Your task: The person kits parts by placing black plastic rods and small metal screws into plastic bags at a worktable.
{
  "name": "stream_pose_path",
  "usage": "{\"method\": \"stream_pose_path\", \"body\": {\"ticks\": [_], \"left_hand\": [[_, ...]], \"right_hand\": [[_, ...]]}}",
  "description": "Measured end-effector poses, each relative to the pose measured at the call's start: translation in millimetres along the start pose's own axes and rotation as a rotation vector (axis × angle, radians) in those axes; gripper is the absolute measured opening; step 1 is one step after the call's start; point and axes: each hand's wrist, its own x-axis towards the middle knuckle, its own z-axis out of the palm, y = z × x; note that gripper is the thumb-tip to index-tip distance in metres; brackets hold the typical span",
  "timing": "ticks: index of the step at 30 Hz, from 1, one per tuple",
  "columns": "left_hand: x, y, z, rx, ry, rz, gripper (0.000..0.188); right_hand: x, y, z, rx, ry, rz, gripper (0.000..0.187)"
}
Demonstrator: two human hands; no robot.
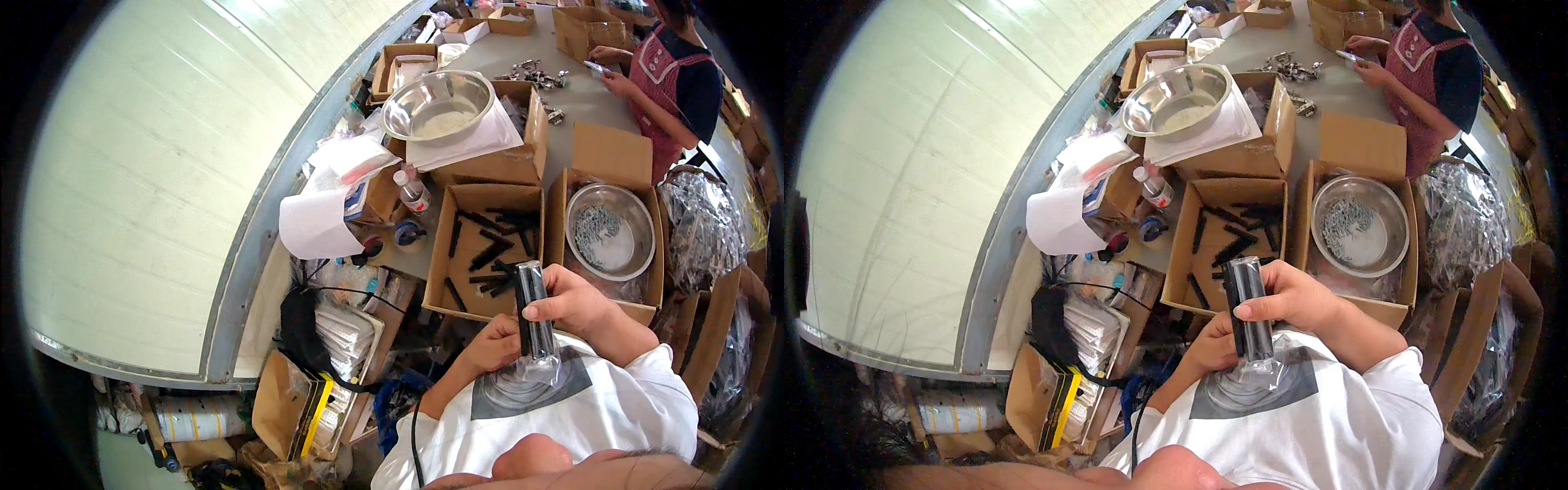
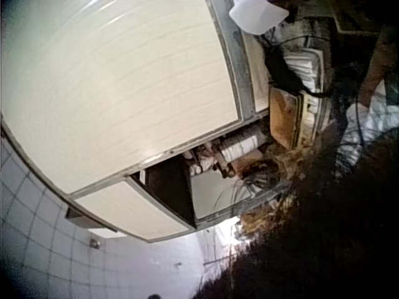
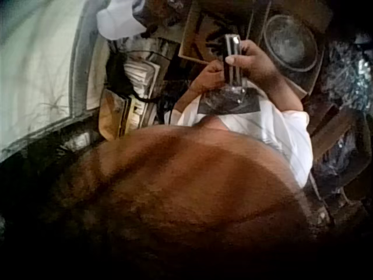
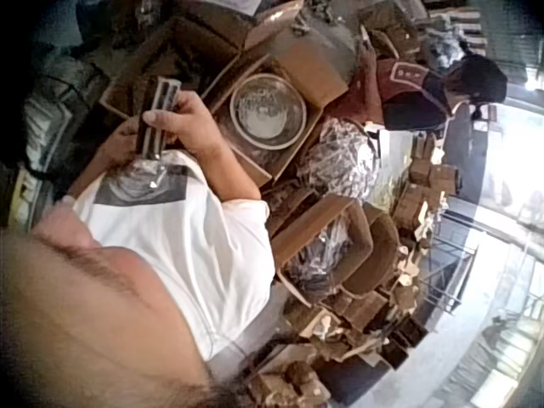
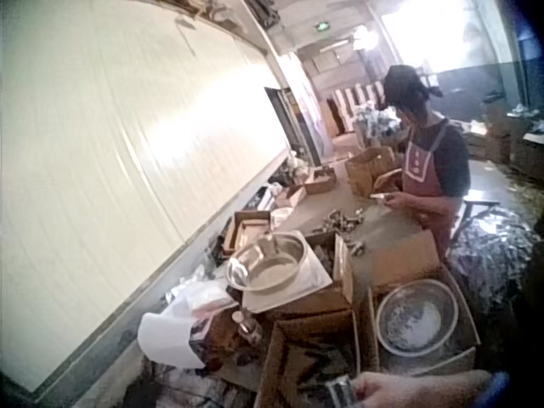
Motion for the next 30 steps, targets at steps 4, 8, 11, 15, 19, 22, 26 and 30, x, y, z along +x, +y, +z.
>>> {"method": "stream_pose_path", "body": {"ticks": [4,8,11,15,19,22,26,30], "left_hand": [[-3.2,6.2,9.7,-0.054,-0.034,-0.065,0.022],[7.2,29.2,49.3,-0.110,-0.068,-0.063,0.024],[16.1,33.1,63.6,-0.052,-0.130,-0.045,0.027],[19.0,40.7,66.5,0.151,-0.118,-0.169,0.031],[28.0,41.5,73.0,0.219,-0.152,-0.163,0.031],[35.5,41.9,75.1,0.246,-0.183,-0.144,0.029],[38.8,38.0,71.0,0.289,-0.209,-0.158,0.027],[37.9,37.5,67.4,0.313,-0.213,-0.136,0.026]], "right_hand": [[-3.6,-2.2,-1.8,0.147,-0.040,0.087,0.017],[2.4,3.4,-3.1,0.256,-0.027,0.075,0.018],[2.6,21.0,-17.8,0.387,-0.151,-0.007,0.018],[-3.1,30.3,-27.9,0.409,-0.199,-0.027,0.023],[-10.7,28.8,-30.7,0.391,-0.175,-0.042,0.027],[-14.8,31.7,-35.7,0.393,-0.165,-0.067,0.029],[-17.3,30.9,-37.6,0.396,-0.156,-0.080,0.030],[-15.1,33.9,-38.7,0.407,-0.160,-0.058,0.030]]}}
